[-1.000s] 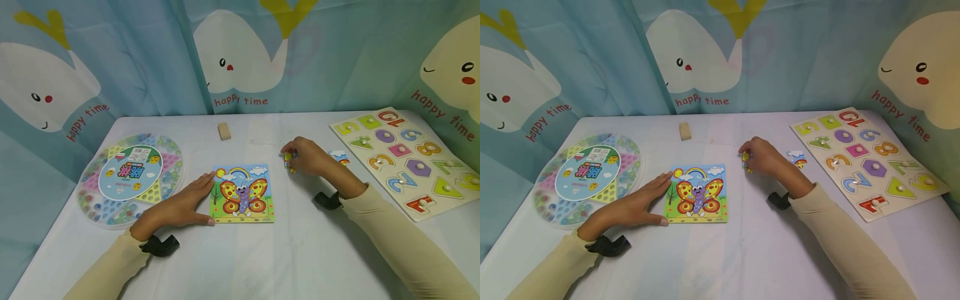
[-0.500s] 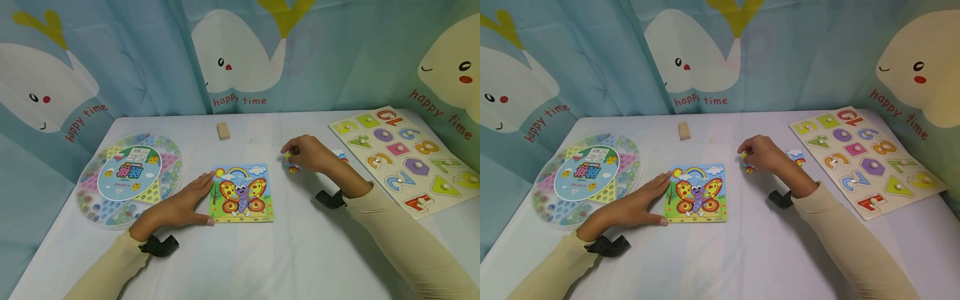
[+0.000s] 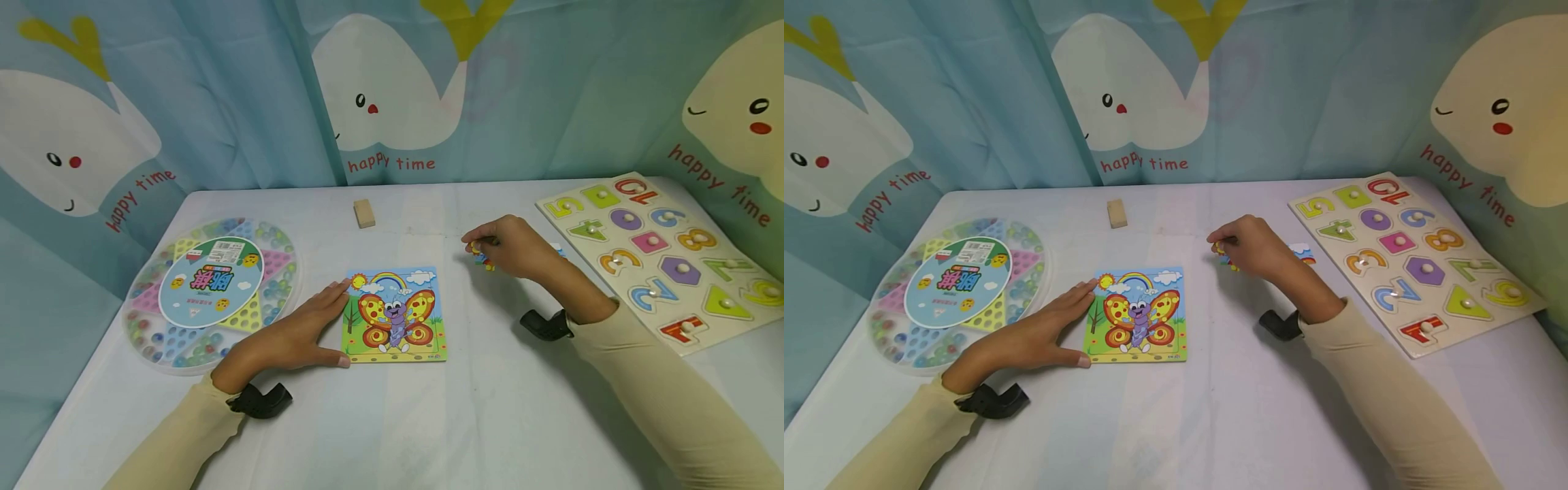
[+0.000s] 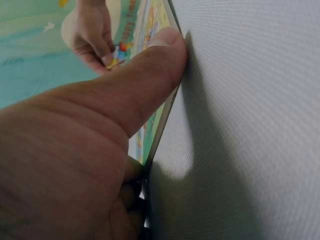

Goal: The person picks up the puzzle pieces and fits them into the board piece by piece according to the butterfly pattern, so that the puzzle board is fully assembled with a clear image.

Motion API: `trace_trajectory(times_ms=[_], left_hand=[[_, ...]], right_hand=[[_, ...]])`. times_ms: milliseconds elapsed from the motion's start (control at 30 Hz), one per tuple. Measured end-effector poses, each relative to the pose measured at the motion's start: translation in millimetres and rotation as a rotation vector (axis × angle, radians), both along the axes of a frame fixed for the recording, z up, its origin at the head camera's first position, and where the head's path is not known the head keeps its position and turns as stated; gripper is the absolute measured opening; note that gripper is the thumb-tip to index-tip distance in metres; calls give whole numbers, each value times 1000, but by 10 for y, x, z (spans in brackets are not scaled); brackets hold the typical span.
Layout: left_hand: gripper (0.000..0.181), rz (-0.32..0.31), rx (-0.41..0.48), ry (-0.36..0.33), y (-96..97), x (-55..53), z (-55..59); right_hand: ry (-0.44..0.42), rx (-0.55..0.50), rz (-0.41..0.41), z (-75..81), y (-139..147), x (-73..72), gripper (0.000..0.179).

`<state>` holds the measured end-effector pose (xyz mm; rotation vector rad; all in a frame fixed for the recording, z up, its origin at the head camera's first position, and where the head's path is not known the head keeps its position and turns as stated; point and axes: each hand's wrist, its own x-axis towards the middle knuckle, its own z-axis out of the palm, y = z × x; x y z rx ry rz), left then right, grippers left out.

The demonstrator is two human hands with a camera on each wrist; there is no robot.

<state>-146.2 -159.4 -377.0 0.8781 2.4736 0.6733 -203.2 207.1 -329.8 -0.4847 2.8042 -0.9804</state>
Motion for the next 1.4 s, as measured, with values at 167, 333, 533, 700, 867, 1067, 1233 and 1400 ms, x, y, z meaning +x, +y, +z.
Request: trace_trajectory(times_ms=[167, 333, 533, 700, 867, 1067, 1233, 1400], left_hand=[[106, 7, -3, -3, -3, 1, -3], [106, 7, -2, 1, 6, 0, 3], [107, 6, -3, -8, 13, -2, 8], [106, 8, -6, -8, 9, -8, -3], [108, 7, -5, -9, 7, -8, 1], [107, 5, -9, -7, -6, -8, 4], [106, 1, 0, -9, -3, 2, 19], [105, -3, 1, -6, -6, 3, 23]], right_hand=[[2, -38, 12, -5, 2, -9, 22], [-31, -34, -10, -20, -30, -6, 23], [-42, -34, -29, -22, -69, -11, 19], [1, -49, 0, -32, -108, -23, 16], [31, -55, -16, -30, -185, -39, 19], [19, -94, -10, -27, -327, -47, 22], [42, -103, 30, -20, -462, -41, 21], [46, -122, 73, -12, -604, -32, 17]])
